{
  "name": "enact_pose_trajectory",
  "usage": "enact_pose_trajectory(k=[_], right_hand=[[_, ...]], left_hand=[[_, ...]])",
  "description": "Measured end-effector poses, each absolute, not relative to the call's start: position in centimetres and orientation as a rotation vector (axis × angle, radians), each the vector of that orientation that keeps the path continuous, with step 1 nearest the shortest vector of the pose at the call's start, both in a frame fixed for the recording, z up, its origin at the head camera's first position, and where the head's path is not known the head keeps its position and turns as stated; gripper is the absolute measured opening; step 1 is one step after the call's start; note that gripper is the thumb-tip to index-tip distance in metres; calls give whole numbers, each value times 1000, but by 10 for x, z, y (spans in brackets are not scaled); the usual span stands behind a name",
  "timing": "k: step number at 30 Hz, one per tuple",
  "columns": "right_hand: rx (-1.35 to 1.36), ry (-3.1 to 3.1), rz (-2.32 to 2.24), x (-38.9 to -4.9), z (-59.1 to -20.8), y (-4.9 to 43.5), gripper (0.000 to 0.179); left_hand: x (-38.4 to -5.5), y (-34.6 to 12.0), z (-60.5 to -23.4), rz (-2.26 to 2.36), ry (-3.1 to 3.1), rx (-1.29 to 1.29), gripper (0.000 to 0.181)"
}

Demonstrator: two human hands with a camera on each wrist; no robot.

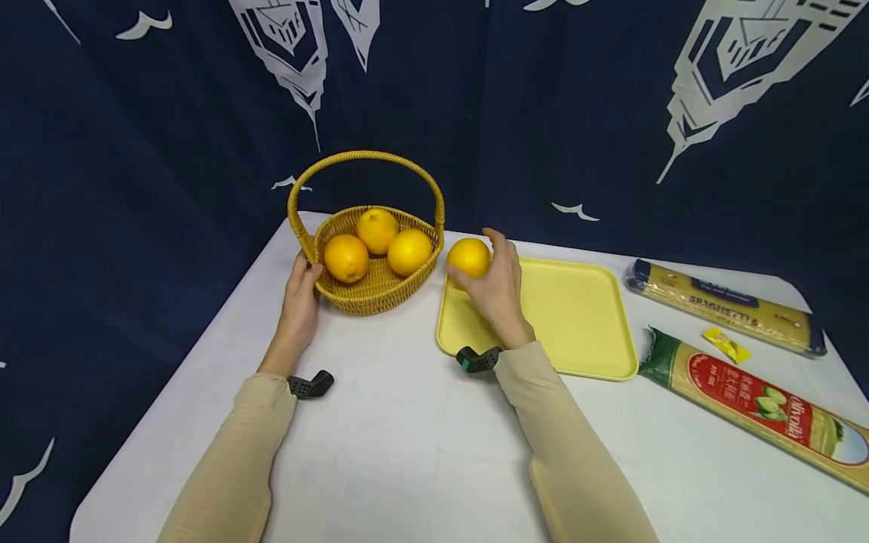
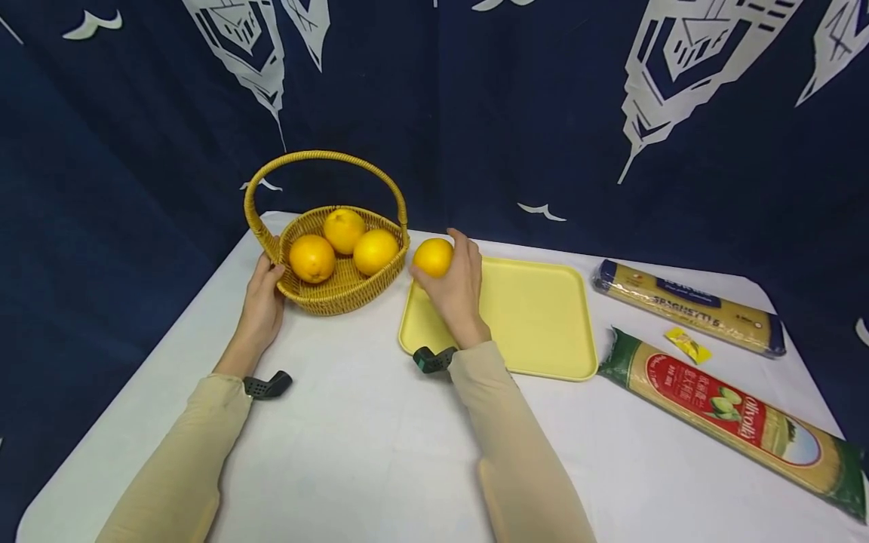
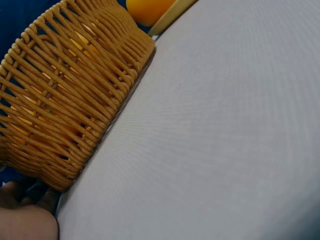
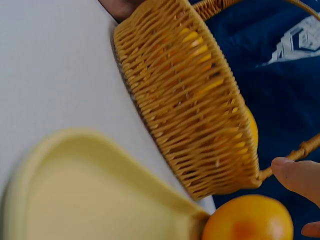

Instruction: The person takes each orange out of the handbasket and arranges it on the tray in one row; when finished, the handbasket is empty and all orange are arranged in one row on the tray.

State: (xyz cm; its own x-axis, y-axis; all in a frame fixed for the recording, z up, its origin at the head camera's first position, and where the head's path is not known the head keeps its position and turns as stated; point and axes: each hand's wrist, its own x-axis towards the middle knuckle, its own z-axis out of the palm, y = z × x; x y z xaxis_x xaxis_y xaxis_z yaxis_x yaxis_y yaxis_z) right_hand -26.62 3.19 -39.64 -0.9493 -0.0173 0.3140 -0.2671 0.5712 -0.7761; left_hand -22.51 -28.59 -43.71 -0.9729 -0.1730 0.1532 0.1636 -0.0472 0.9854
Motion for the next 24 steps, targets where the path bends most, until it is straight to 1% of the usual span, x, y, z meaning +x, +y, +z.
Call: enact_pose_trajectory(k=[8, 14, 20, 24], right_hand=[[318, -2464, 1336, -255, -379, 17, 80], [402, -2436, 1344, -246, -373, 2, 73], [563, -2458, 1314, -248, -369, -19, 66], [635, -2499, 1300, -251, -362, -32, 64]], left_hand=[[-228, -287, -437, -2138, -1972, -1, 59], [-226, -286, -438, -2136, -1974, -2, 59], [-226, -285, -438, -2139, -1954, -15, 59], [-228, -287, -437, -2128, -1963, -8, 58]])
